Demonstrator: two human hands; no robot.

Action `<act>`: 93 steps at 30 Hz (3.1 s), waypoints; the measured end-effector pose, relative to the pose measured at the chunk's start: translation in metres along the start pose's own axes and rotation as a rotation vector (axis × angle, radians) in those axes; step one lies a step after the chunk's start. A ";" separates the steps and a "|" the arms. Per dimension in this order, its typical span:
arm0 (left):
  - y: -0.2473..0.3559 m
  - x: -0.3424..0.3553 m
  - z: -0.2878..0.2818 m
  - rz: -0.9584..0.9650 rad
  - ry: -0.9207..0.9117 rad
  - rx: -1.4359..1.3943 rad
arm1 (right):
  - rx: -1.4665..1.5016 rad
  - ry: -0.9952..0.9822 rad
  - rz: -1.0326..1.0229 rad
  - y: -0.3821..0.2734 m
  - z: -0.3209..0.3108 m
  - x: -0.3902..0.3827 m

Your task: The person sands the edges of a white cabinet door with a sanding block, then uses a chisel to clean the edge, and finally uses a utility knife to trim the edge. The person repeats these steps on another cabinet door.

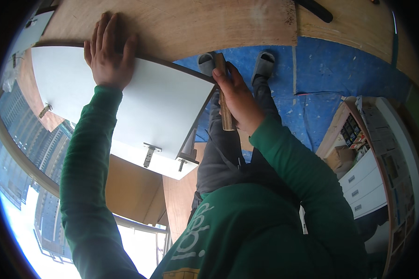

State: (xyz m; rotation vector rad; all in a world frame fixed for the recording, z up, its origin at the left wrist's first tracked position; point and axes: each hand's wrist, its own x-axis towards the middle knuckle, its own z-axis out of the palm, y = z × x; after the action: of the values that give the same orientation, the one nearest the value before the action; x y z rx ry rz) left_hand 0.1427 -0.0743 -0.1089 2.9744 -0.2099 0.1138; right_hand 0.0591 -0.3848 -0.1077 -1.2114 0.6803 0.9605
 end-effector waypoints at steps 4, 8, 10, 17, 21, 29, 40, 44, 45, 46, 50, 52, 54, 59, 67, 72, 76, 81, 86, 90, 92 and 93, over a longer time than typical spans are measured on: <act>0.001 0.001 0.000 -0.001 0.007 -0.005 | 0.049 0.076 -0.082 0.010 0.015 -0.001; 0.001 0.000 0.000 -0.012 -0.002 -0.003 | -0.008 0.068 -0.197 0.011 0.017 -0.007; 0.000 0.000 -0.001 -0.005 -0.001 -0.001 | -0.045 0.088 -0.205 0.015 0.018 -0.009; -0.002 -0.001 0.000 -0.007 -0.006 -0.015 | 0.062 -0.025 -0.051 0.021 -0.003 0.000; -0.001 0.000 0.000 -0.006 -0.003 -0.009 | 0.086 0.006 0.005 0.019 -0.010 0.004; 0.004 0.001 -0.003 -0.001 0.011 -0.011 | -0.284 0.031 -0.412 0.030 0.007 -0.022; 0.000 -0.001 -0.001 0.008 0.023 -0.007 | -0.614 0.032 -0.762 0.032 -0.022 -0.042; 0.003 -0.001 -0.002 0.001 0.018 -0.009 | -0.700 0.065 -0.871 0.029 -0.012 -0.033; 0.003 -0.001 -0.002 0.003 0.021 -0.014 | -0.699 0.094 -0.876 0.024 -0.008 -0.025; 0.003 -0.001 -0.001 0.006 0.025 -0.018 | -0.698 0.123 -0.882 0.015 -0.004 -0.022; -0.001 -0.002 -0.002 0.009 0.018 -0.015 | -0.660 0.112 -0.814 0.005 -0.015 -0.032; 0.002 -0.001 -0.004 -0.007 0.004 -0.018 | -0.669 0.097 -0.807 0.011 -0.027 -0.043; 0.008 0.000 -0.009 -0.054 -0.040 0.006 | -0.691 0.051 -0.784 0.014 -0.033 -0.053; 0.032 0.008 -0.025 -0.153 -0.122 0.029 | -0.767 -0.021 -0.827 -0.004 -0.013 -0.035; 0.030 0.007 -0.024 -0.141 -0.113 0.019 | -0.663 -0.099 -0.596 -0.023 -0.044 -0.070; 0.030 0.008 -0.026 -0.161 -0.124 0.024 | -0.718 -0.113 -0.474 -0.036 -0.028 -0.045; 0.030 0.007 -0.025 -0.160 -0.120 0.020 | -0.575 -0.079 -0.332 -0.038 -0.037 -0.051; 0.031 0.007 -0.025 -0.169 -0.134 0.037 | -0.646 -0.095 -0.377 -0.047 -0.034 -0.056; 0.033 0.009 -0.025 -0.174 -0.143 0.025 | -0.762 -0.013 -0.500 -0.016 -0.027 -0.052; 0.030 0.008 -0.025 -0.176 -0.138 0.035 | -0.693 0.032 -0.426 -0.001 -0.033 -0.057; 0.029 0.005 -0.021 -0.161 -0.110 0.034 | -0.691 0.033 -0.556 -0.004 -0.031 -0.058; 0.029 0.003 -0.021 -0.168 -0.118 0.033 | -0.692 0.037 -0.612 -0.003 -0.030 -0.058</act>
State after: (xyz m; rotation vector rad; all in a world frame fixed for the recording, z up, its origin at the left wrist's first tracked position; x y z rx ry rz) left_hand 0.1402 -0.1000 -0.0831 3.0185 0.0296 -0.0787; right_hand 0.0368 -0.4284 -0.0637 -1.9010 -0.0454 0.6558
